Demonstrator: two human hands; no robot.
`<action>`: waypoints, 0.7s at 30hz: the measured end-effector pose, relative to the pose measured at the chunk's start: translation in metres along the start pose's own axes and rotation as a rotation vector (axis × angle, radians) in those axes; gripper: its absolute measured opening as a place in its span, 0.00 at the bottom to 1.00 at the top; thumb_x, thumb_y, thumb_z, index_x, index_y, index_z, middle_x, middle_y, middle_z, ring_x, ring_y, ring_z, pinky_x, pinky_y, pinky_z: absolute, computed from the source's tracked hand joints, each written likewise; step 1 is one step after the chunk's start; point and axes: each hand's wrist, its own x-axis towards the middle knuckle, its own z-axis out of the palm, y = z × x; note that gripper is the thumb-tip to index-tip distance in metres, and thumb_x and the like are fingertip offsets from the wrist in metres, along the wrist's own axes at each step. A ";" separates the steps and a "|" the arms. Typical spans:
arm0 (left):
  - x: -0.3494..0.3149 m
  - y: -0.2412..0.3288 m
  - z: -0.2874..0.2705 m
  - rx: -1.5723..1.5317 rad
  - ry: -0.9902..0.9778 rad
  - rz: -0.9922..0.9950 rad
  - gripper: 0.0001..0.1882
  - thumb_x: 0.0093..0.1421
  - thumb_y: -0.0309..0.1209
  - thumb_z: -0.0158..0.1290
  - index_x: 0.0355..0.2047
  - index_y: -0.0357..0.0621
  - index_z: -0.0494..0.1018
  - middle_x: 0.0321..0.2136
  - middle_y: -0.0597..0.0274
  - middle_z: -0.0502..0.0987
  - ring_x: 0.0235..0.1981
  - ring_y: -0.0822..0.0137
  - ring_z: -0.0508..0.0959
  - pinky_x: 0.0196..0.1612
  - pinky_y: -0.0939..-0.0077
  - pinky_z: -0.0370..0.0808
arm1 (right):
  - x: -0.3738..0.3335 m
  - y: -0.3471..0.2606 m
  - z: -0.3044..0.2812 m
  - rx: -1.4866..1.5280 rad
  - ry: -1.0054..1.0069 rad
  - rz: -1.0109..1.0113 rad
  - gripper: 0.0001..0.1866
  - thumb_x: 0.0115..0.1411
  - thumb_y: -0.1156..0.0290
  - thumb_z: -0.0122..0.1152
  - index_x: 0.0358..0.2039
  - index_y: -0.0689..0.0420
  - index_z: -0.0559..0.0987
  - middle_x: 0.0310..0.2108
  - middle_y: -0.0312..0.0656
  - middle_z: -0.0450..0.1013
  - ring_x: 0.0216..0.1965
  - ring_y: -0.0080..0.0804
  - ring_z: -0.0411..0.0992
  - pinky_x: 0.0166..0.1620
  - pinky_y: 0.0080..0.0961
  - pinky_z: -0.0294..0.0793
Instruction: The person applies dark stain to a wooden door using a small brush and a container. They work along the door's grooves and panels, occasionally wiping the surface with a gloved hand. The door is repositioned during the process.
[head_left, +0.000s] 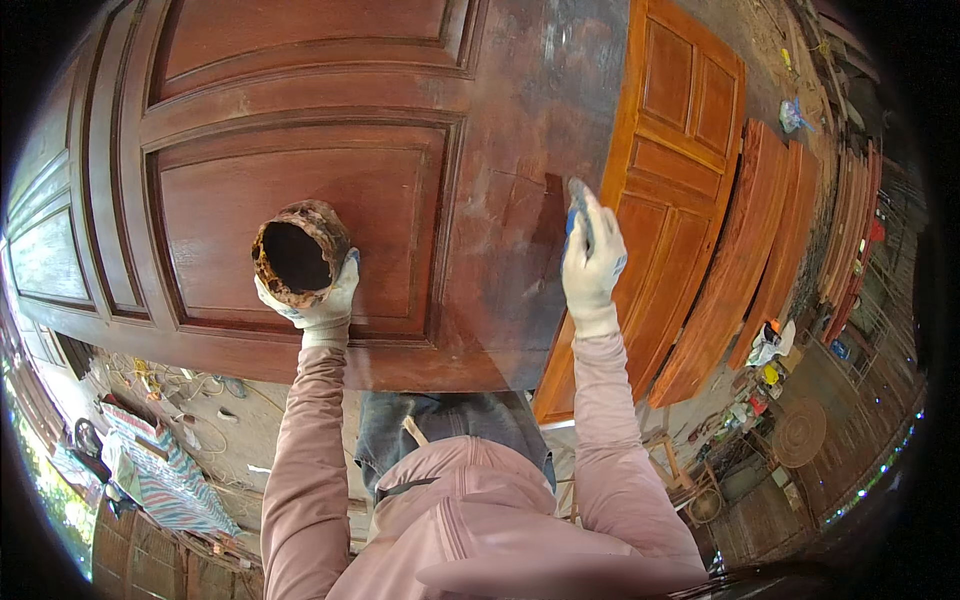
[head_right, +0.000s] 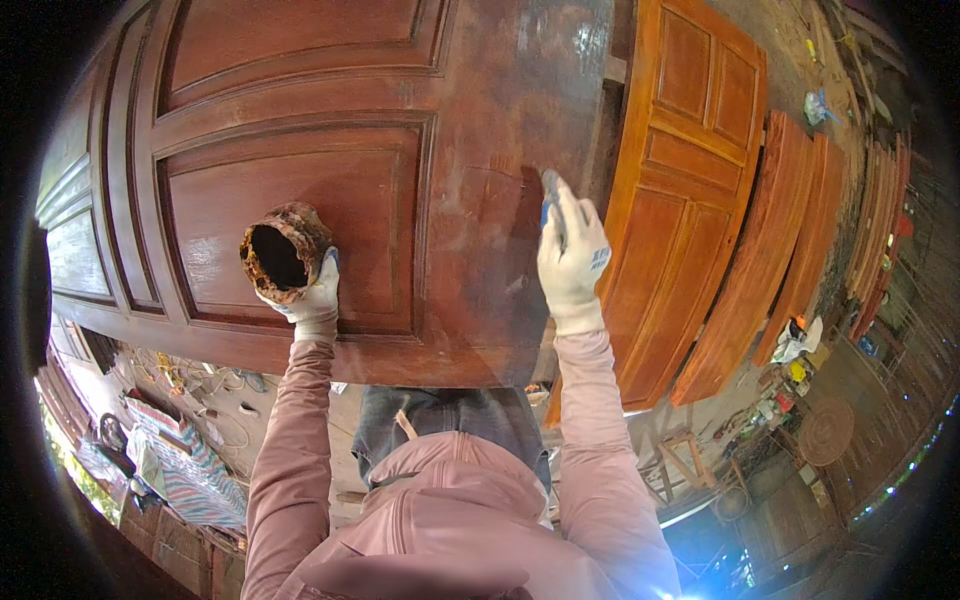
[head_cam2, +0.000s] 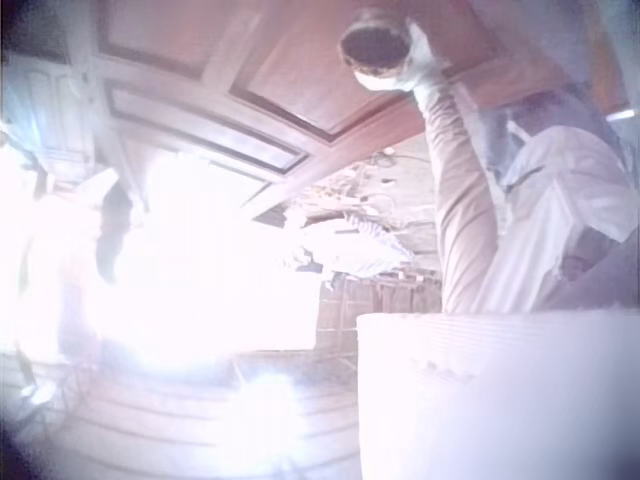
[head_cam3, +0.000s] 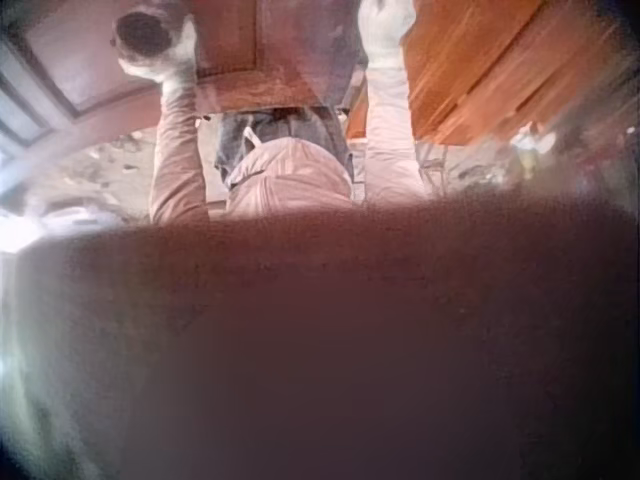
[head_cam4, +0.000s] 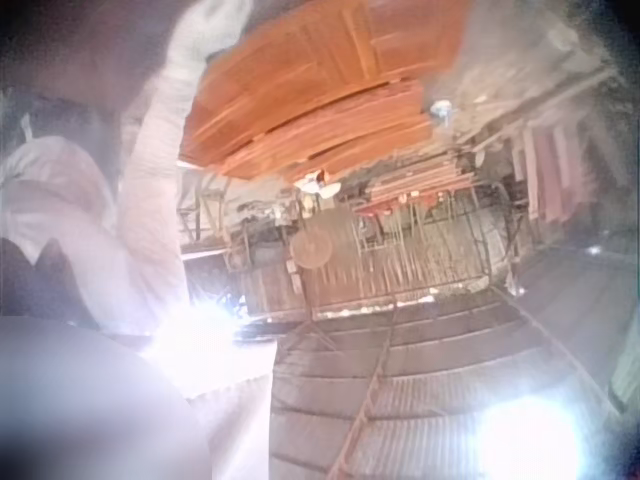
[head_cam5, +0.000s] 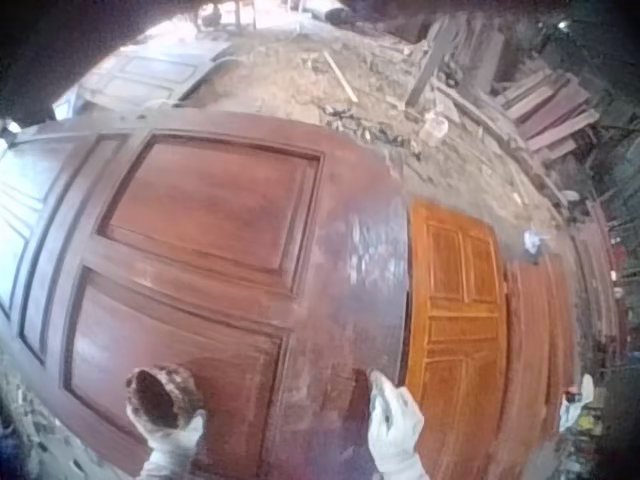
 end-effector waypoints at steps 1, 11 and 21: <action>0.001 -0.001 -0.001 0.089 -0.028 0.017 0.61 0.41 0.52 0.74 0.67 0.35 0.54 0.64 0.47 0.61 0.64 0.50 0.64 0.68 0.55 0.60 | -0.006 -0.002 0.001 0.005 0.050 -0.049 0.19 0.60 0.78 0.60 0.52 0.58 0.80 0.32 0.47 0.73 0.33 0.45 0.75 0.36 0.35 0.75; 0.000 -0.005 0.000 0.014 -0.040 0.025 0.54 0.48 0.48 0.71 0.69 0.40 0.57 0.67 0.50 0.62 0.71 0.50 0.57 0.74 0.56 0.50 | -0.012 -0.006 0.005 -0.203 -0.060 -0.124 0.21 0.52 0.75 0.67 0.50 0.51 0.81 0.28 0.40 0.69 0.30 0.39 0.73 0.34 0.34 0.74; 0.002 0.004 0.000 -0.139 -0.014 -0.026 0.55 0.48 0.47 0.73 0.69 0.39 0.56 0.68 0.50 0.61 0.71 0.52 0.57 0.74 0.57 0.49 | -0.007 -0.017 -0.015 -0.206 -0.056 -0.072 0.17 0.58 0.78 0.63 0.50 0.56 0.81 0.32 0.46 0.74 0.31 0.43 0.76 0.35 0.33 0.75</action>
